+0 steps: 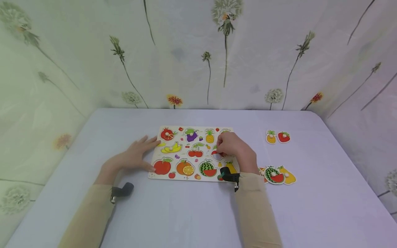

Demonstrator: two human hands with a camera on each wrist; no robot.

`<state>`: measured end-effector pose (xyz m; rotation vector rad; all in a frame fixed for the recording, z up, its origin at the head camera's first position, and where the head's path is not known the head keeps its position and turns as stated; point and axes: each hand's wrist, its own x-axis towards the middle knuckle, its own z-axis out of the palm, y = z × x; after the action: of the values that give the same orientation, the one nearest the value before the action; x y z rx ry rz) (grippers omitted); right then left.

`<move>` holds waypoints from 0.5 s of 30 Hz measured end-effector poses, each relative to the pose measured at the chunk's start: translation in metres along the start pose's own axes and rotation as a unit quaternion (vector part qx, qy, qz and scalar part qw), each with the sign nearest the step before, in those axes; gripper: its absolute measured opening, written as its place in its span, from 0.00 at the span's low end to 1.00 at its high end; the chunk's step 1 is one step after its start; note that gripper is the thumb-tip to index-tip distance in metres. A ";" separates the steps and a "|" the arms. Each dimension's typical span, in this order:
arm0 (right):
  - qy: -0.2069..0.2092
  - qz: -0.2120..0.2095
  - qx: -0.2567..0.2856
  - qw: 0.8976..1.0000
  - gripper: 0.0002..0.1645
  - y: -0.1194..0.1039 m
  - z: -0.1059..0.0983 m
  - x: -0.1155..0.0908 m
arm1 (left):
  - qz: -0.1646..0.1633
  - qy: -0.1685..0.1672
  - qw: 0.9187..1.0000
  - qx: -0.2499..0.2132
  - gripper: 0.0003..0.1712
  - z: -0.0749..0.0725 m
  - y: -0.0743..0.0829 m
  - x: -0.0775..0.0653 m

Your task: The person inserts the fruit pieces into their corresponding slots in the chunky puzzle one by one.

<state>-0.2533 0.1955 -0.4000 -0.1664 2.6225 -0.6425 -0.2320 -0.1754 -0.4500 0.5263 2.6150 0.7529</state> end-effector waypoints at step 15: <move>0.022 -0.024 0.000 0.999 0.08 0.011 -0.006 0.008 | 0.010 0.003 1.000 0.000 0.62 0.000 -0.002 0.000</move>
<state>-0.2629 0.2062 -0.4029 -0.2174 2.6677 -0.6690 -0.2325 -0.1771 -0.4514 0.5516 2.6183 0.7613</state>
